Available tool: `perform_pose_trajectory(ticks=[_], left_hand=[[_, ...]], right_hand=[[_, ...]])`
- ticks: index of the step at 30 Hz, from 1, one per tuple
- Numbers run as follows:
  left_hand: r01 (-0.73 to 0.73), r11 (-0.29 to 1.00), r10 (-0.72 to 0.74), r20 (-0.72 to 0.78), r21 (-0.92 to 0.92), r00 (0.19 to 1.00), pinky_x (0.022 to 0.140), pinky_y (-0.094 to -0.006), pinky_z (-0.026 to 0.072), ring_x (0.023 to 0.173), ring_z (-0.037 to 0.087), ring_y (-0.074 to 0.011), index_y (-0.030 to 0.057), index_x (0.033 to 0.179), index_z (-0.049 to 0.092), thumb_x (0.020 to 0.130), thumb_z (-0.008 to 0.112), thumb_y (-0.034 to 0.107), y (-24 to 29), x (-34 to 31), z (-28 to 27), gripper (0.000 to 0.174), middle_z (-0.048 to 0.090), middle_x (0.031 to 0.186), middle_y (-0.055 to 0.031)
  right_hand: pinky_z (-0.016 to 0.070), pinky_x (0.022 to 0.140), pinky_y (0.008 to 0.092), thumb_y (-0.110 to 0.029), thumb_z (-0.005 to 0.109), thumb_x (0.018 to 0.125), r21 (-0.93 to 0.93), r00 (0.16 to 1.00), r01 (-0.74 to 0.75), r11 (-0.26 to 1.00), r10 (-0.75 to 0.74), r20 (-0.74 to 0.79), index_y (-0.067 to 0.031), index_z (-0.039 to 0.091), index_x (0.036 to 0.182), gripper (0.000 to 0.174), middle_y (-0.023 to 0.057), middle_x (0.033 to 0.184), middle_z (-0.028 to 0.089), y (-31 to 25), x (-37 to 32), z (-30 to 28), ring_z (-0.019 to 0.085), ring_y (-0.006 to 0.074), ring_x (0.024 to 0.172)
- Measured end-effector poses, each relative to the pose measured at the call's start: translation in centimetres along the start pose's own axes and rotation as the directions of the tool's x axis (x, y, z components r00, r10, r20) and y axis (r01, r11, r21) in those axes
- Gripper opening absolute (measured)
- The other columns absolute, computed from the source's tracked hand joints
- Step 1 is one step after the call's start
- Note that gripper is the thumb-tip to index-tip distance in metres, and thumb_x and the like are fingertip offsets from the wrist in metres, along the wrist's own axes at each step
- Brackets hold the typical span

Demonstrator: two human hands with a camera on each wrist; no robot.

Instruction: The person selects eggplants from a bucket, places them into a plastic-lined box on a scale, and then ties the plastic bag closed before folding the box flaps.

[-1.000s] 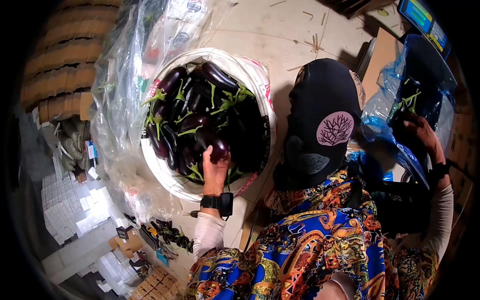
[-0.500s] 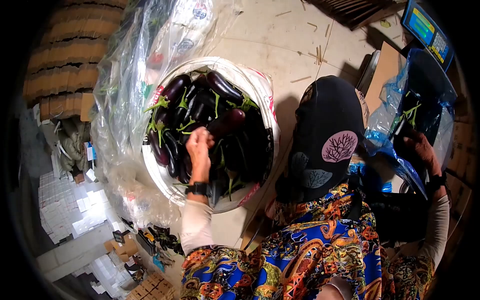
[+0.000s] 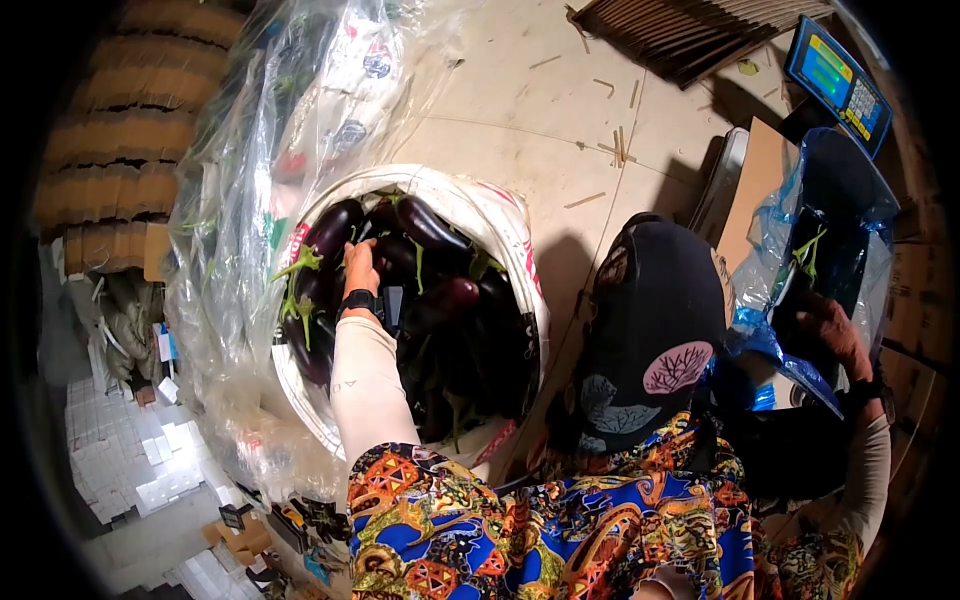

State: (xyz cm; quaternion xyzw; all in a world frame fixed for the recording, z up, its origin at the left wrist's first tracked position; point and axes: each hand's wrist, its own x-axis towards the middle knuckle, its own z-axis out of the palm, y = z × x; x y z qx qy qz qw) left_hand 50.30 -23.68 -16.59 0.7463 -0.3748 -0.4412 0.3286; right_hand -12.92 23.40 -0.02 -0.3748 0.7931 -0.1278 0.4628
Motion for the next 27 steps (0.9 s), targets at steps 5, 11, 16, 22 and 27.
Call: perform_pose_trajectory(ticks=[5,11,16,22,27], left_hand=[[-0.176,0.917,0.226,-0.103,0.357,0.969,0.096,-0.0425,0.0428,0.110,0.057,-0.0412,-0.0103,0.136,0.036,0.078,0.058,0.014,-0.6,0.5,0.7,0.067,0.055,0.124,-0.0307],[-0.338,0.678,0.504,-0.077,0.653,0.860,0.097,-0.0446,0.0427,0.112,0.055,-0.0430,-0.0056,0.130,0.050,0.083,0.063,0.025,-0.3,-1.6,0.5,0.058,0.058,0.121,-0.0291],[-0.145,0.706,0.431,-0.259,0.693,0.864,0.077,-0.0510,0.0496,0.088,0.063,-0.0458,-0.0020,0.101,0.063,0.079,0.069,0.044,3.6,-1.1,1.8,0.051,0.067,0.091,-0.0249],[-0.269,0.291,0.571,0.059,0.918,0.819,0.069,-0.0545,0.0495,0.087,0.064,-0.0449,0.0102,0.111,0.049,0.086,0.060,0.017,6.0,-3.3,2.4,0.028,0.066,0.092,-0.0230],[-0.331,-0.005,0.620,0.263,0.944,0.739,0.066,-0.0518,0.0521,0.082,0.066,-0.0421,0.0079,0.107,0.046,0.091,0.051,0.011,5.8,-2.2,1.3,0.017,0.066,0.087,-0.0199]], right_hand=[[0.0456,0.082,0.0339,-0.019,0.060,0.089,-0.104,0.999,0.031,0.994,-0.032,-0.004,0.0027,0.059,0.117,0.035,0.0130,0.103,0.065,3.0,0.5,-0.2,0.059,0.0221,0.093],[0.0461,0.083,0.0347,-0.018,0.060,0.089,-0.079,1.000,-0.020,0.997,0.022,0.019,0.0023,0.059,0.115,0.034,0.0135,0.104,0.064,0.6,-0.4,-0.3,0.059,0.0232,0.097],[0.0464,0.083,0.0351,-0.018,0.061,0.088,-0.051,1.000,0.001,0.999,-0.002,-0.008,0.0026,0.060,0.114,0.033,0.0152,0.103,0.064,1.6,-0.2,0.2,0.060,0.0259,0.096],[0.0473,0.081,0.0363,-0.018,0.061,0.087,-0.136,0.999,-0.011,0.991,0.017,0.041,0.0036,0.060,0.114,0.035,0.0173,0.103,0.064,-0.3,-1.3,-0.2,0.061,0.0274,0.094],[0.0475,0.081,0.0364,-0.019,0.061,0.086,-0.105,0.999,0.037,0.994,-0.033,0.043,0.0036,0.060,0.114,0.036,0.0179,0.105,0.064,0.1,-1.2,0.0,0.062,0.0284,0.094]])
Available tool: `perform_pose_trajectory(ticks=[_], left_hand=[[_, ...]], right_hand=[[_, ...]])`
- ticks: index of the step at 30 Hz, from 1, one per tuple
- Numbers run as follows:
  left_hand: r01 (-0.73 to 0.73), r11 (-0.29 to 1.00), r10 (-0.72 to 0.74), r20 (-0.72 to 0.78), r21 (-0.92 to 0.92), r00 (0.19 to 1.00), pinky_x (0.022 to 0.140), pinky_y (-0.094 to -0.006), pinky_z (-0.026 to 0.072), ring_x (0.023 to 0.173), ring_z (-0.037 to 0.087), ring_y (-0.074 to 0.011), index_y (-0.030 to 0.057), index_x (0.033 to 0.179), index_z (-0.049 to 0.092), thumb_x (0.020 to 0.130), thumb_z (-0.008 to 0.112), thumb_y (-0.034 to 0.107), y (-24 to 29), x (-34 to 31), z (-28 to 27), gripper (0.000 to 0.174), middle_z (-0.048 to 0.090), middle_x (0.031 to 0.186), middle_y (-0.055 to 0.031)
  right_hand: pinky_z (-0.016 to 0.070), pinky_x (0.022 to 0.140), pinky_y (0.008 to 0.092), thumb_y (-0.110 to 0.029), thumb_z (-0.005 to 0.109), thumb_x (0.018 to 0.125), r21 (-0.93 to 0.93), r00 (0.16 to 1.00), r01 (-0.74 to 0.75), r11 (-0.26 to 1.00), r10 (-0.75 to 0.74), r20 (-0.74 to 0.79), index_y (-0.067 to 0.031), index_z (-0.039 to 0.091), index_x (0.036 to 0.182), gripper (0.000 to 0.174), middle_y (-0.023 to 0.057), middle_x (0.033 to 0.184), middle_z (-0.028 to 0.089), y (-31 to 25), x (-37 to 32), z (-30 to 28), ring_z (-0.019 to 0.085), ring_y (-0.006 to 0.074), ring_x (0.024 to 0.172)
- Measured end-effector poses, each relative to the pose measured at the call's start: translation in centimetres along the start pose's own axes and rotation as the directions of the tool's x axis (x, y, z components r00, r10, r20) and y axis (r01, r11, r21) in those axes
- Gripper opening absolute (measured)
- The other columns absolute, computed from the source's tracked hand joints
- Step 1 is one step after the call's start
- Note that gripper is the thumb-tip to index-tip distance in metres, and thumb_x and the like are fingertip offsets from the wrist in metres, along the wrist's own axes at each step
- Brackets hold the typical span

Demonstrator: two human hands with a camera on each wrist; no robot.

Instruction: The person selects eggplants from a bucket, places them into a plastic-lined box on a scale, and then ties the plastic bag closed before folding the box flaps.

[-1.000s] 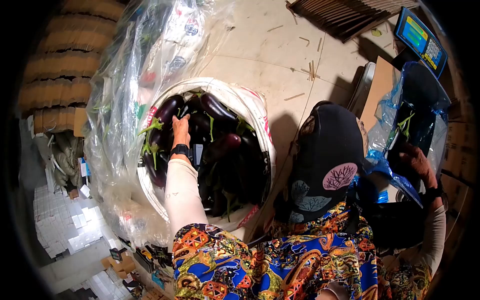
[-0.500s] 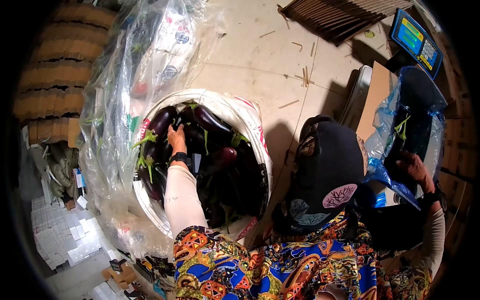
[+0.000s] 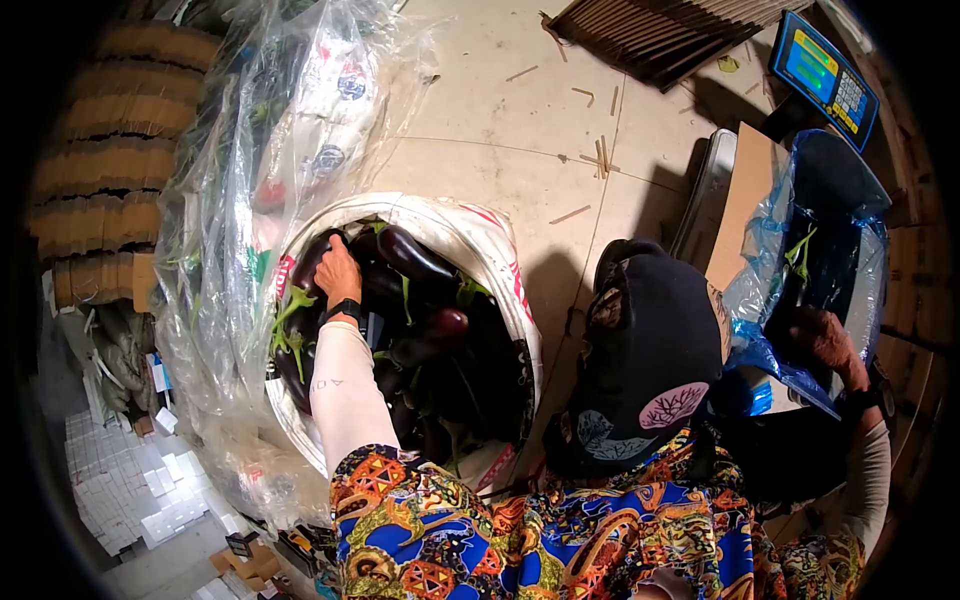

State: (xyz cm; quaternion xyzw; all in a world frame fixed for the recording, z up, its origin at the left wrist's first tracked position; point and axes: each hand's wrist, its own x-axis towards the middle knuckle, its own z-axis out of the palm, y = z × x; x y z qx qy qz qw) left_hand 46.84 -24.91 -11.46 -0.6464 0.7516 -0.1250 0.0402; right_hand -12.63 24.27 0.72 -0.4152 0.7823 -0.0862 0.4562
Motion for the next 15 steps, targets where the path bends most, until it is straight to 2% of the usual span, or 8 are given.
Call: perform_pose_trajectory(ticks=[2,5,6,9,10,13,14,15], left_hand=[[-0.020,0.999,0.019,0.046,0.029,0.999,0.066,-0.0533,0.0516,0.083,0.065,-0.0426,0.0049,0.104,0.047,0.090,0.050,0.007,-0.4,-0.6,0.6,0.014,0.065,0.091,-0.0206],[0.041,0.999,-0.042,-0.015,-0.023,0.999,0.067,-0.0535,0.0519,0.084,0.065,-0.0420,0.0056,0.104,0.053,0.089,0.050,0.005,-0.1,-1.9,0.4,0.015,0.065,0.092,-0.0202],[-0.022,0.997,0.018,-0.060,-0.077,0.998,0.068,-0.0527,0.0526,0.084,0.065,-0.0425,0.0071,0.108,0.055,0.089,0.050,0.004,0.0,-2.4,-0.7,0.020,0.066,0.089,-0.0210],[-0.189,0.977,0.200,0.130,-0.096,0.971,0.069,-0.0520,0.0532,0.085,0.065,-0.0436,0.0090,0.118,0.051,0.090,0.050,0.005,-2.4,-1.9,0.1,0.028,0.066,0.091,-0.0215],[-0.205,0.978,0.209,0.157,-0.041,0.965,0.070,-0.0512,0.0537,0.086,0.065,-0.0436,0.0080,0.116,0.050,0.090,0.050,0.006,-2.8,-1.6,1.1,0.026,0.066,0.092,-0.0220],[-0.029,0.999,0.032,0.116,-0.031,0.993,0.071,-0.0505,0.0541,0.086,0.065,-0.0429,0.0081,0.110,0.054,0.090,0.050,0.006,-1.2,-2.3,2.1,0.021,0.066,0.091,-0.0238],[-0.056,0.998,0.057,0.092,-0.008,0.994,0.070,-0.0496,0.0547,0.084,0.066,-0.0414,0.0059,0.102,0.055,0.090,0.049,0.007,-1.0,-2.7,1.9,0.013,0.066,0.092,-0.0253],[-0.107,0.994,0.105,0.044,0.033,0.993,0.067,-0.0471,0.0554,0.080,0.067,-0.0387,0.0055,0.097,0.055,0.090,0.049,0.007,-0.9,-2.5,2.1,0.009,0.066,0.087,-0.0230]], right_hand=[[0.0477,0.081,0.0363,-0.019,0.061,0.086,-0.009,1.000,0.000,1.000,0.000,0.001,0.0034,0.060,0.114,0.036,0.0182,0.105,0.064,0.1,0.0,0.0,0.062,0.0287,0.094],[0.0478,0.079,0.0366,-0.019,0.061,0.086,-0.037,1.000,-0.003,0.999,0.002,-0.009,0.0031,0.061,0.113,0.035,0.0182,0.102,0.065,0.3,-0.1,-0.1,0.062,0.0288,0.092],[0.0478,0.079,0.0367,-0.019,0.061,0.086,-0.043,1.000,0.005,0.999,-0.006,-0.008,0.0030,0.061,0.113,0.035,0.0180,0.101,0.065,0.7,0.1,-0.1,0.062,0.0287,0.091],[0.0477,0.077,0.0369,-0.019,0.060,0.086,-0.028,1.000,0.007,1.000,-0.007,-0.004,0.0029,0.061,0.111,0.033,0.0174,0.098,0.065,1.5,0.6,0.2,0.062,0.0287,0.088],[0.0477,0.076,0.0370,-0.018,0.060,0.086,-0.017,1.000,0.002,1.000,-0.002,-0.008,0.0029,0.061,0.111,0.033,0.0172,0.097,0.065,1.6,0.7,0.2,0.061,0.0287,0.087],[0.0477,0.076,0.0366,-0.019,0.061,0.085,-0.012,0.999,0.020,1.000,-0.021,-0.032,0.0030,0.061,0.110,0.033,0.0169,0.097,0.065,1.5,0.3,0.2,0.062,0.0284,0.088],[0.0478,0.076,0.0366,-0.019,0.062,0.085,-0.030,1.000,0.016,0.999,-0.017,-0.023,0.0029,0.061,0.110,0.033,0.0167,0.098,0.065,1.6,0.2,0.2,0.062,0.0283,0.088],[0.0478,0.077,0.0365,-0.019,0.062,0.085,-0.050,1.000,0.012,0.999,-0.012,-0.015,0.0028,0.061,0.110,0.033,0.0166,0.098,0.065,1.6,0.2,0.0,0.062,0.0281,0.088]])
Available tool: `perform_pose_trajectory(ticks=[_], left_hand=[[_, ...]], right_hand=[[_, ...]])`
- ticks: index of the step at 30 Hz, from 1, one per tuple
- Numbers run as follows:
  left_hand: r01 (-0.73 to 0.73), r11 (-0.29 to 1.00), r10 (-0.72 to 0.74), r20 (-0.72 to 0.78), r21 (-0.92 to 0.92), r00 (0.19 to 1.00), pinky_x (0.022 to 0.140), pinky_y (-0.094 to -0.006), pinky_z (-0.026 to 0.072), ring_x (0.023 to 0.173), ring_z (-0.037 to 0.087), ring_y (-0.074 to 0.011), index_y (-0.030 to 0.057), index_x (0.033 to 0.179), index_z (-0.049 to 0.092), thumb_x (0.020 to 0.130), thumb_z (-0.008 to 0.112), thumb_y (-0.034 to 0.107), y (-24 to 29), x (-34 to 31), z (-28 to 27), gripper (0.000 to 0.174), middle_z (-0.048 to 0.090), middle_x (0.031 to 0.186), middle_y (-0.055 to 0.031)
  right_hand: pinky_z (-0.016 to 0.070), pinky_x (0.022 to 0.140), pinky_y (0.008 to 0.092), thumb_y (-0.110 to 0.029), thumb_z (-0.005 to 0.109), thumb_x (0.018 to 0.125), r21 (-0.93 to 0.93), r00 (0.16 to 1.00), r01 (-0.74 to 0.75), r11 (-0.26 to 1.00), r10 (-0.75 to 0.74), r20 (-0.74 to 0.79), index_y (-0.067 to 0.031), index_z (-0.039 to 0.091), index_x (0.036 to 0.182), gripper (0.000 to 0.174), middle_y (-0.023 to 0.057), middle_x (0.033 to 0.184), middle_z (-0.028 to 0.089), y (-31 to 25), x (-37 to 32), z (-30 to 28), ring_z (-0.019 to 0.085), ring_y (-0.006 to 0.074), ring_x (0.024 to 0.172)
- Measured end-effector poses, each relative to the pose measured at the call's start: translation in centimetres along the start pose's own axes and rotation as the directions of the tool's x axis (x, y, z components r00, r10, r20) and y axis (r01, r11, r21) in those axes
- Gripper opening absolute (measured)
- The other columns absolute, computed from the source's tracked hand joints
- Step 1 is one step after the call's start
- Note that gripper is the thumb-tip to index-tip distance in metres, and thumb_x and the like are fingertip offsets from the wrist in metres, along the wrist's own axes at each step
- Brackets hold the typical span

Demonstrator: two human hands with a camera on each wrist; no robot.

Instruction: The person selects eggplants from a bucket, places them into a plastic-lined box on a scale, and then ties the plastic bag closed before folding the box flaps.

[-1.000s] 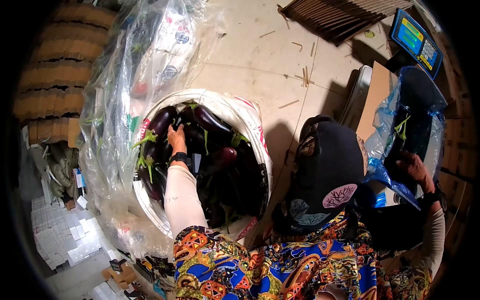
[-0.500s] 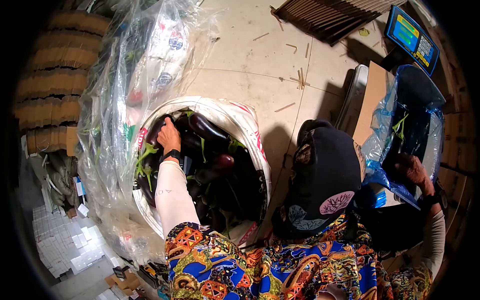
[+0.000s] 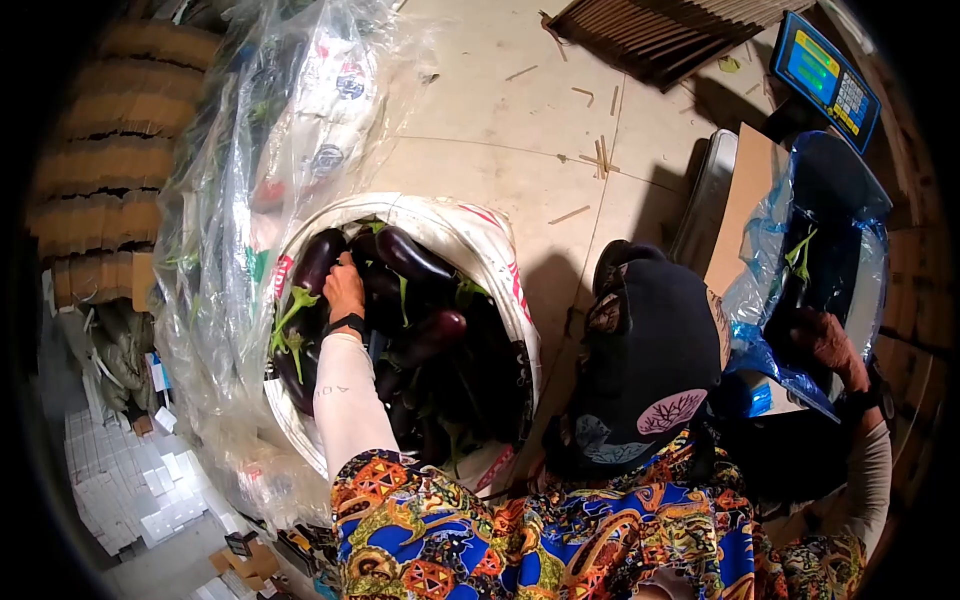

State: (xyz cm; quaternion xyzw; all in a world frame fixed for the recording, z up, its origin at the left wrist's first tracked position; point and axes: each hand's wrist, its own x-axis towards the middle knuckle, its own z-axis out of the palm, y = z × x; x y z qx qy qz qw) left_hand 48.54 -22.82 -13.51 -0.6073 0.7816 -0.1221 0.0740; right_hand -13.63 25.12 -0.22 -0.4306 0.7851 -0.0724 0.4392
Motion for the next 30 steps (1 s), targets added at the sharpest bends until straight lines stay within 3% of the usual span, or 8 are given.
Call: perform_pose_trajectory(ticks=[3,7,11,15,16,21,24,30], left_hand=[[-0.116,0.983,0.130,-0.096,0.146,0.987,0.058,-0.0396,0.0571,0.067,0.070,-0.0306,0.0061,0.084,0.056,0.089,0.051,0.009,-0.9,0.8,-0.1,0.008,0.068,0.074,-0.0155],[-0.050,0.969,0.067,-0.062,0.243,0.996,0.058,-0.0397,0.0573,0.070,0.071,-0.0290,0.0058,0.085,0.057,0.091,0.050,0.010,-1.3,0.8,-3.2,0.010,0.070,0.078,-0.0147],[0.227,0.971,-0.232,-0.072,-0.077,0.970,0.066,-0.0528,0.0505,0.076,0.064,-0.0442,0.0064,0.095,0.052,0.093,0.054,0.024,-3.9,-1.4,-5.2,0.017,0.066,0.080,-0.0231],[0.223,0.887,-0.344,-0.257,-0.404,0.903,0.069,-0.0510,0.0462,0.075,0.061,-0.0431,0.0064,0.085,0.061,0.086,0.062,0.029,-7.2,-5.5,-6.5,0.023,0.067,0.081,-0.0177],[0.304,0.874,-0.406,-0.227,-0.379,0.885,0.063,-0.0450,0.0488,0.066,0.063,-0.0347,0.0041,0.083,0.060,0.087,0.063,0.027,-7.9,-6.9,-7.7,0.024,0.067,0.077,-0.0152],[0.073,0.427,-0.580,-0.211,-0.901,0.787,0.053,-0.0245,0.0483,0.057,0.057,-0.0111,0.0030,0.080,0.053,0.094,0.058,0.016,-7.9,-11.7,-18.1,0.020,0.061,0.068,-0.0059],[-0.155,0.064,-0.639,-0.160,-0.986,0.753,0.059,-0.0260,0.0469,0.062,0.059,-0.0156,0.0056,0.083,0.054,0.093,0.059,0.016,-4.1,-11.8,-25.8,0.015,0.063,0.072,-0.0092],[-0.540,-0.106,-0.420,-0.454,-0.835,0.786,0.070,-0.0324,0.0478,0.074,0.063,-0.0225,0.0020,0.099,0.051,0.096,0.051,0.017,10.4,-12.6,-36.6,0.015,0.064,0.082,-0.0151]], right_hand=[[0.0479,0.078,0.0365,-0.019,0.063,0.085,-0.013,1.000,0.000,1.000,0.000,0.021,0.0023,0.061,0.111,0.034,0.0165,0.099,0.065,0.8,0.0,-0.1,0.062,0.0279,0.090],[0.0482,0.080,0.0368,-0.015,0.062,0.084,0.099,1.000,-0.007,0.995,0.009,-0.020,0.0013,0.062,0.113,0.033,0.0172,0.102,0.065,0.2,0.1,0.0,0.062,0.0283,0.093],[0.0483,0.081,0.0366,-0.012,0.061,0.082,-0.065,0.998,-0.046,0.997,0.048,0.031,0.0007,0.061,0.115,0.035,0.0169,0.103,0.066,-0.1,0.4,-1.0,0.063,0.0280,0.095],[0.0476,0.079,0.0332,-0.015,0.063,0.085,0.070,1.000,0.014,0.997,-0.014,-0.011,0.0011,0.062,0.113,0.033,0.0145,0.098,0.065,-2.2,0.2,-1.3,0.061,0.0226,0.090],[0.0470,0.077,0.0319,-0.018,0.064,0.087,0.145,1.000,0.006,0.989,-0.002,-0.024,0.0023,0.060,0.114,0.034,0.0113,0.092,0.063,-4.4,-0.2,-1.8,0.058,0.0187,0.087],[0.0434,0.063,0.0242,-0.028,0.060,0.093,0.447,0.996,0.028,0.894,0.013,-0.089,-0.0024,0.060,0.106,0.028,-0.0005,0.079,0.055,-10.8,-0.7,-3.4,0.051,0.0077,0.070],[0.0428,0.063,0.0203,-0.024,0.060,0.093,0.408,0.974,0.216,0.887,-0.168,-0.149,-0.0007,0.060,0.103,0.025,-0.0013,0.077,0.055,-15.9,-1.4,-4.0,0.050,0.0068,0.067],[0.0501,0.078,0.0243,-0.028,0.055,0.097,0.687,0.840,0.362,0.630,-0.540,0.053,0.0025,0.058,0.122,0.039,0.0067,0.093,0.067,-23.5,-3.3,-2.3,0.062,0.0098,0.083]])
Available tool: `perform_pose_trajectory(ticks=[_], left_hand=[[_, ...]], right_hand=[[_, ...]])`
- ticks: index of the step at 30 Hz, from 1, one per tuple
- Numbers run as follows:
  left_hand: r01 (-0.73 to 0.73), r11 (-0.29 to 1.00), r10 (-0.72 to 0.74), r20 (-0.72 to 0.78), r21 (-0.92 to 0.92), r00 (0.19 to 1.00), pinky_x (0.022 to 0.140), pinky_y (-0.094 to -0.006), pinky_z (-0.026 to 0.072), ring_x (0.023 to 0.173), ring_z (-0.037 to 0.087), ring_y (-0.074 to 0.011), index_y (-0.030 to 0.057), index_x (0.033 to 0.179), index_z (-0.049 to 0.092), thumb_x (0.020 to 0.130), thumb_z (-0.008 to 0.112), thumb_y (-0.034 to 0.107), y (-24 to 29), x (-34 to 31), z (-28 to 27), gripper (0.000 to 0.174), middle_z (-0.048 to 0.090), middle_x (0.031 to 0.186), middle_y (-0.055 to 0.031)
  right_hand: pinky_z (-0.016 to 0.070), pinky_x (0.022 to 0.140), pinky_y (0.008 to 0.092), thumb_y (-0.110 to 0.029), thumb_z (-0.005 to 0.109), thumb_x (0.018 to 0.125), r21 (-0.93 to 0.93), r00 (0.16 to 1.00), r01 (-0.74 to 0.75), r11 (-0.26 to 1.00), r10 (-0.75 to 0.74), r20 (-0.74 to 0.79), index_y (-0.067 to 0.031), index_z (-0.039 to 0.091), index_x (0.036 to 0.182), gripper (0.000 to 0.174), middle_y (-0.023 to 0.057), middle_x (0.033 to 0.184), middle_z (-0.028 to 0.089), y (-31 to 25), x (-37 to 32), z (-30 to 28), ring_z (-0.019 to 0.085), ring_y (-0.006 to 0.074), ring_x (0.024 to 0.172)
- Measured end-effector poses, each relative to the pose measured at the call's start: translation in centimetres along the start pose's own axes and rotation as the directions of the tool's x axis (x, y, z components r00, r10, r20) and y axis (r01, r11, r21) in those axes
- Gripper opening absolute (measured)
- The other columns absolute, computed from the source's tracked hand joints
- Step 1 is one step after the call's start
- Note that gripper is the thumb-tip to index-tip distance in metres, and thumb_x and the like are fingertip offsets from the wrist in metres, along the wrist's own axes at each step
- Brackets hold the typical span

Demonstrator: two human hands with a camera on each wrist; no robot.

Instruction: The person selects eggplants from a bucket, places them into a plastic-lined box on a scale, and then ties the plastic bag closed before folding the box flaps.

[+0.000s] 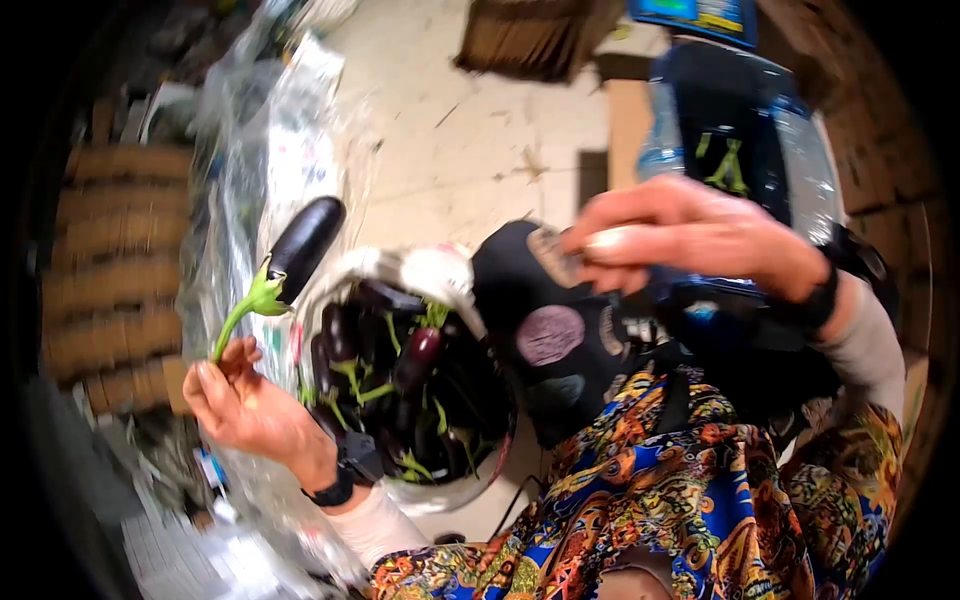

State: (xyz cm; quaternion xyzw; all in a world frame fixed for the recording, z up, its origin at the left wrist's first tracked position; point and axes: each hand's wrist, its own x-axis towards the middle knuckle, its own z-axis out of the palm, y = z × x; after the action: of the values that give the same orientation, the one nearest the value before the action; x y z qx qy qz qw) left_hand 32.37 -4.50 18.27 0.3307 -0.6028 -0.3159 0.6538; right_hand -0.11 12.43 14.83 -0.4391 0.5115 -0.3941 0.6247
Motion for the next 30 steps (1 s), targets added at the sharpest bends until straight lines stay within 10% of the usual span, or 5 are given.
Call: perform_pose_trajectory(ticks=[7,14,18,19,30], left_hand=[[-0.132,0.948,0.299,0.670,-0.289,0.680,0.064,-0.0323,0.0528,0.067,0.064,-0.0230,-0.0039,0.094,0.052,0.090,0.056,0.004,-0.2,-9.4,10.9,0.010,0.065,0.079,-0.0194],[0.136,0.973,-0.229,0.743,0.185,0.630,0.087,-0.0307,0.0470,0.095,0.061,-0.0197,-0.0060,0.120,0.043,0.087,0.071,0.022,0.4,-12.2,10.1,0.052,0.063,0.108,-0.0168],[-0.620,0.734,0.178,0.804,0.276,0.568,0.089,-0.0404,0.0451,0.102,0.059,-0.0368,-0.0040,0.138,0.035,0.080,0.076,0.027,1.1,-10.7,10.9,0.078,0.059,0.115,-0.0190],[-0.166,0.932,-0.177,0.804,0.323,0.568,0.073,-0.0470,0.0468,0.087,0.057,-0.0438,-0.0062,0.139,0.030,0.080,0.074,0.021,3.0,-9.6,12.2,0.078,0.057,0.108,-0.0260],[0.663,0.747,-0.656,0.213,0.042,0.725,0.055,-0.0209,0.0416,0.065,0.051,-0.0071,0.0044,0.138,0.038,0.095,0.057,0.020,-6.6,-10.9,-3.0,0.049,0.059,0.091,-0.0061]], right_hand=[[0.0510,0.089,0.0327,-0.032,0.052,0.099,0.855,0.937,0.315,0.411,-0.280,-0.210,0.0024,0.054,0.108,0.036,0.0096,0.103,0.063,1.9,3.1,0.1,0.062,0.0171,0.097],[0.0499,0.079,0.0263,-0.023,0.064,0.092,0.567,0.888,0.442,0.695,-0.247,-0.389,-0.0075,0.056,0.110,0.025,0.0010,0.094,0.061,3.6,2.7,-1.7,0.061,0.0108,0.086],[0.0430,0.090,0.0272,-0.026,0.066,0.090,0.374,0.919,0.371,0.850,-0.279,-0.278,-0.0046,0.050,0.126,0.046,0.0030,0.110,0.059,-0.2,2.2,2.5,0.055,0.0104,0.101],[0.0425,0.090,0.0263,-0.027,0.065,0.090,0.273,0.911,0.374,0.886,-0.295,-0.289,-0.0031,0.048,0.128,0.048,0.0035,0.111,0.059,-0.4,2.7,4.1,0.054,0.0101,0.101],[0.0430,0.071,0.0205,-0.025,0.059,0.094,-0.180,0.975,0.060,0.982,-0.096,-0.201,-0.0043,0.063,0.106,0.025,-0.0015,0.093,0.064,1.9,4.3,-0.3,0.055,0.0045,0.082]])
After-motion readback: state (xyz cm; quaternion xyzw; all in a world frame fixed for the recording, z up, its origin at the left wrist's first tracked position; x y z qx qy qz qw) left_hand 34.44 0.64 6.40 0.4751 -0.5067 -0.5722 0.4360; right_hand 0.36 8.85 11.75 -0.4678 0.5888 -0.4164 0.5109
